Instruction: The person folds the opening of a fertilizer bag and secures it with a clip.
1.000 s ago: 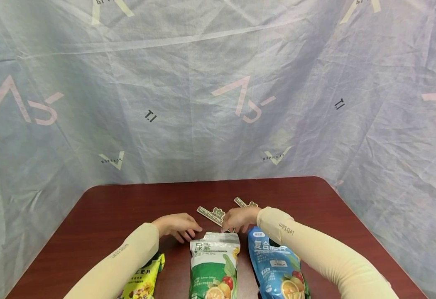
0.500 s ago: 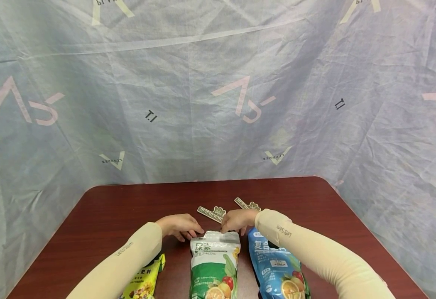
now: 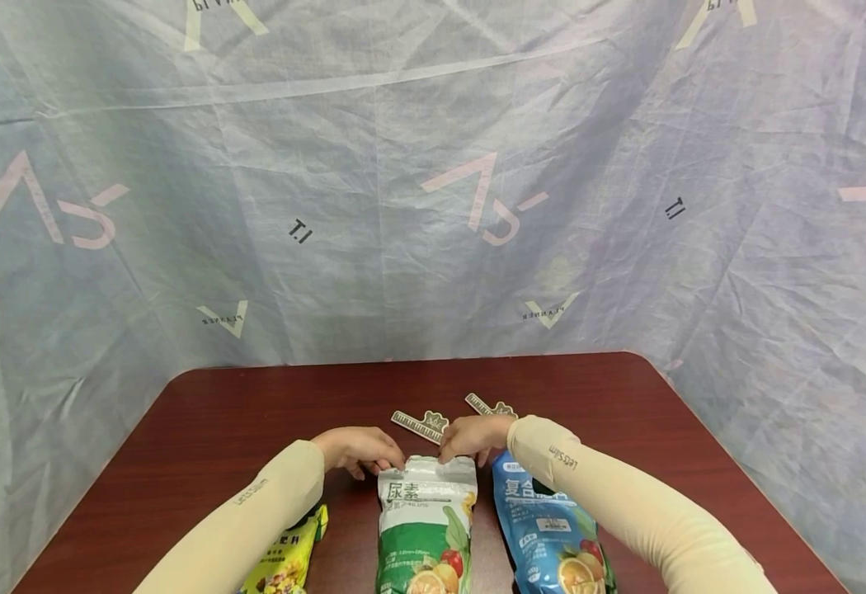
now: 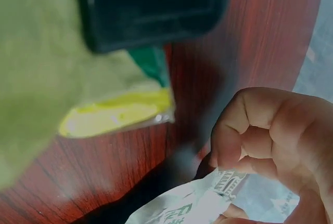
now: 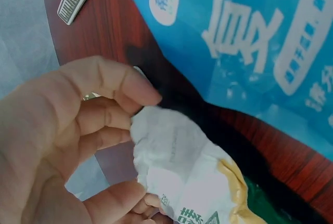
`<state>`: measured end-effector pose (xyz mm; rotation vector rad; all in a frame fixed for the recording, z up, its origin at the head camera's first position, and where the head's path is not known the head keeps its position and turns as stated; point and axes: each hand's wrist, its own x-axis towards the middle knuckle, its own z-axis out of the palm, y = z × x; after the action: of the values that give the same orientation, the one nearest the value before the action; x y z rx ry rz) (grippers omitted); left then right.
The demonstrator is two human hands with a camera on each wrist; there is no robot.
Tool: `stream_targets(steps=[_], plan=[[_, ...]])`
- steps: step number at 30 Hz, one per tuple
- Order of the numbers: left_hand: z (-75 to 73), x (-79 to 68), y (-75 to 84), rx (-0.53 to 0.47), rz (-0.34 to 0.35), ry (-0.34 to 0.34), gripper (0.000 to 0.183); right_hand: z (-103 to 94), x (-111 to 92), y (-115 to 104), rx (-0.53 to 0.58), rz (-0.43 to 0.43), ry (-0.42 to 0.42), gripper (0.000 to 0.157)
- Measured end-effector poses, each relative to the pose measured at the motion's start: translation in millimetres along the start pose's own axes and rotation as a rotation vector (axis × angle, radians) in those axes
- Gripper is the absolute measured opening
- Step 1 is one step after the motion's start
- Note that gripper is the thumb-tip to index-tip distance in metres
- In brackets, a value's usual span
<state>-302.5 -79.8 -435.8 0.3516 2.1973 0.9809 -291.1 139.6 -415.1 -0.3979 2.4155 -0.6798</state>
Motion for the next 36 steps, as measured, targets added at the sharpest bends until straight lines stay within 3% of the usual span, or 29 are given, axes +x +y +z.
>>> stream_targets(steps=[4,9,15,20,29,36], plan=[[1.5,1.1,0.0,0.032,-0.002,0.001,0.028,1.2,0,1,0.034,0.001,-0.021,0.031],[2.4,0.8,1.3,0.033,0.001,-0.009,0.029,4.0,1,4,0.086,-0.011,-0.049,0.019],[2.3,-0.3,0.7,-0.026,0.027,-0.048,0.034,4.4,5,10,0.179,-0.038,-0.098,0.005],[2.8,-0.9,0.5,-0.071,0.041,-0.060,0.030,1.6,6,15,0.223,-0.061,-0.128,0.007],[3.6,-2.8,1.8,-0.101,0.020,-0.033,0.027,0.2,3,19,0.245,-0.060,-0.001,0.024],[2.5,-2.9,-0.5,-0.066,0.039,0.004,0.025,1.0,5,22,0.286,-0.081,0.045,0.021]])
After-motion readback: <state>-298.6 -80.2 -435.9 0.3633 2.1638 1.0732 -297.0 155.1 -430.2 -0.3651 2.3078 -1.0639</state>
